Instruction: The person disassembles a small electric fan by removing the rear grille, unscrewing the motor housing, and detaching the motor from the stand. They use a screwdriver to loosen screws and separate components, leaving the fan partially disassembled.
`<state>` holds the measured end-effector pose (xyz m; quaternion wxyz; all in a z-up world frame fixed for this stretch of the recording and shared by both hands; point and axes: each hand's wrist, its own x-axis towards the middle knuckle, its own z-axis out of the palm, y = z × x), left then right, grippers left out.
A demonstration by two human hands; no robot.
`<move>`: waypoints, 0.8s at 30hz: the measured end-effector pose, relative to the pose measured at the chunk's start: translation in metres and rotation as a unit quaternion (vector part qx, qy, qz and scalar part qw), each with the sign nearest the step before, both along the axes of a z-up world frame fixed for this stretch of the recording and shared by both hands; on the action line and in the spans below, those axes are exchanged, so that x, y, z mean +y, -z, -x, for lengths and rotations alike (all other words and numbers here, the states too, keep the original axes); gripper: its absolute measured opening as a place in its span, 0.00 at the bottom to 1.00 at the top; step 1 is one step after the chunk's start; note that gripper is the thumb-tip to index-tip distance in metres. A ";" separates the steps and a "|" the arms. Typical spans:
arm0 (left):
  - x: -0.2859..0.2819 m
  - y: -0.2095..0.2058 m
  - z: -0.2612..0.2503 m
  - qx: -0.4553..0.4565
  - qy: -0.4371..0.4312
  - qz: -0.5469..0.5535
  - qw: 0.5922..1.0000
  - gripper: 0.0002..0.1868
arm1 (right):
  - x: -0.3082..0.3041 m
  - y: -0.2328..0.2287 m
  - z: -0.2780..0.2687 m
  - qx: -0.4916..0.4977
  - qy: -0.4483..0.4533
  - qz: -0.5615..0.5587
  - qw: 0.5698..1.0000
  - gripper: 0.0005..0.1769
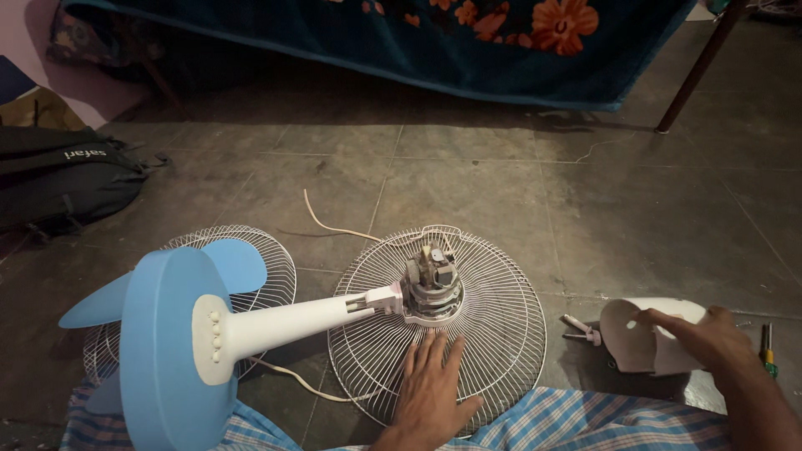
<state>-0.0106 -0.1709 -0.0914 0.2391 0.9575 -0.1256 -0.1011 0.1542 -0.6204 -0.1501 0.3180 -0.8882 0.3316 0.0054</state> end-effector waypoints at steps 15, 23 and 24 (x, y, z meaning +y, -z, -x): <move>-0.003 0.000 0.000 -0.025 -0.023 -0.005 0.999 0.51 | 0.094 -0.072 0.039 -0.133 -0.054 0.088 0.986 0.82; -0.004 0.000 0.001 -0.027 -0.022 -0.020 0.999 0.51 | 0.165 -0.102 0.067 -0.168 -0.128 0.056 0.976 0.83; -0.004 0.001 0.001 -0.029 -0.023 -0.020 0.999 0.51 | 0.172 -0.105 0.070 -0.164 -0.129 0.039 0.977 0.84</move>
